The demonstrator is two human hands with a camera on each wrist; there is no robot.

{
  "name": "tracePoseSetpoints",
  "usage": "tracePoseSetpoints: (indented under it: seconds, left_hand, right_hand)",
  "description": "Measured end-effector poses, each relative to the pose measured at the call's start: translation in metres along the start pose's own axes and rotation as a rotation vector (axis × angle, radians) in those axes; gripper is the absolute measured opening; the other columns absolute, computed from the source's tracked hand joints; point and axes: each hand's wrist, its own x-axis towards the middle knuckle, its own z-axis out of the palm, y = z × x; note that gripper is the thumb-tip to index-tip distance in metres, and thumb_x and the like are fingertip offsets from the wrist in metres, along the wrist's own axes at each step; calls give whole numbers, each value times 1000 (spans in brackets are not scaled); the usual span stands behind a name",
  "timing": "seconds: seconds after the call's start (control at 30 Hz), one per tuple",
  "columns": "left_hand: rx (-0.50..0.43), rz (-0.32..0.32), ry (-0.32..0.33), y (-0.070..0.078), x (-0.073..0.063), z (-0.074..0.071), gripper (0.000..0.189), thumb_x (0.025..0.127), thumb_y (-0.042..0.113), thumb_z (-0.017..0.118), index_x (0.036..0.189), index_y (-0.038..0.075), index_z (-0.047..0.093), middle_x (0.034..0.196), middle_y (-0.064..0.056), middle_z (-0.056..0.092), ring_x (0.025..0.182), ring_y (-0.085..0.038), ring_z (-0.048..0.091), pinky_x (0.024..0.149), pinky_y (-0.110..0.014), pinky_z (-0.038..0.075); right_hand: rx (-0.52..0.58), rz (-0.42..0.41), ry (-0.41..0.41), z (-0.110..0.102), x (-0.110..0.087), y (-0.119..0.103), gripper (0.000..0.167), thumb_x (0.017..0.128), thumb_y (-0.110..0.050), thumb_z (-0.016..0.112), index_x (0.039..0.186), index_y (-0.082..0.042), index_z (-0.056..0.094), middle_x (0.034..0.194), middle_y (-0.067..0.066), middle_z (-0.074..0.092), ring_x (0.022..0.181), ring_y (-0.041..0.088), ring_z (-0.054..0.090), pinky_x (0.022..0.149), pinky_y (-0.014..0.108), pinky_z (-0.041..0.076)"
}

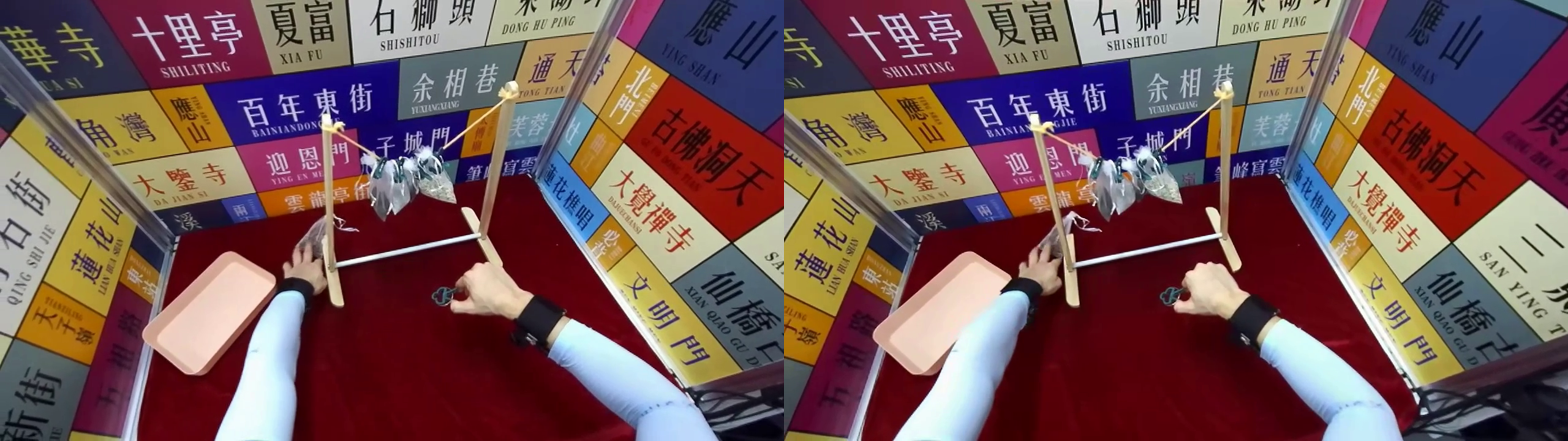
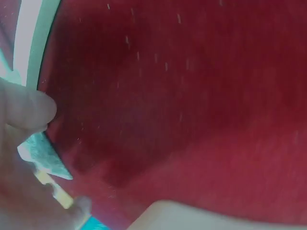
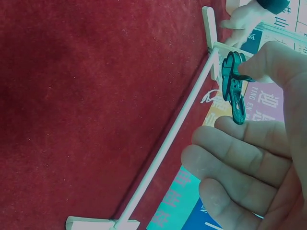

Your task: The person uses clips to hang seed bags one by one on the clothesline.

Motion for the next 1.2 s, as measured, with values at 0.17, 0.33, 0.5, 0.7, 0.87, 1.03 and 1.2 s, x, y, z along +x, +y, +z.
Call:
tracePoseSetpoints:
  seconds: [0.17, 0.33, 0.5, 0.7, 0.87, 1.03, 1.2]
  left_hand:
    - [77, 51, -11, 4, 2, -3, 66, 106, 29, 57, 167, 3, 51, 186, -21, 27, 172, -55, 21, 127, -81, 32]
    - [107, 65, 10, 8, -7, -12, 58, 107, 27, 56, 158, -1, 59, 175, -23, 43, 163, -51, 34, 122, -75, 38]
    - [128, 152, 46, 9, -15, -23, 51, 106, 32, 62, 145, 0, 71, 161, -26, 57, 150, -50, 44, 116, -75, 43]
    - [109, 97, -35, 10, -15, -22, 63, 106, 29, 59, 165, 8, 54, 186, -24, 26, 171, -54, 23, 127, -79, 36]
    - [26, 39, -43, 22, -5, -14, 74, 103, 26, 53, 172, 2, 41, 190, -22, 13, 176, -52, 11, 129, -81, 33]
    - [8, -25, -38, 23, -3, -3, 71, 105, 30, 52, 170, 1, 44, 189, -19, 19, 176, -48, 13, 130, -80, 31]
    - [-16, -48, -11, 18, 0, 1, 77, 111, 56, 49, 168, 4, 49, 187, -22, 24, 174, -49, 18, 130, -79, 31]
  right_hand:
    - [12, 1, -3, -2, 9, -4, 30, 81, -39, 83, 90, -12, 89, 69, -3, 79, 63, 13, 70, 54, 27, 52]
    - [15, -18, 11, -1, 13, -8, 29, 81, -40, 83, 91, -13, 90, 68, -4, 79, 63, 14, 71, 54, 27, 51]
    - [5, -10, 8, -2, 13, -6, 28, 78, -39, 82, 87, -14, 89, 66, -5, 77, 60, 13, 67, 52, 26, 48]
    - [32, -16, -42, -1, 14, -4, 24, 80, -37, 82, 79, -14, 86, 58, -8, 69, 55, 5, 54, 52, 23, 40]
    - [2, 14, -43, -5, 15, -2, 25, 79, -39, 83, 79, -14, 87, 59, -9, 70, 56, 8, 58, 50, 26, 44]
    - [-2, 20, -50, -4, 22, -10, 26, 81, -44, 83, 83, -18, 89, 66, -8, 77, 60, 12, 66, 49, 27, 47]
    - [5, 27, -51, -8, 30, -15, 26, 80, -43, 83, 80, -18, 88, 65, -8, 76, 56, 7, 59, 47, 25, 41]
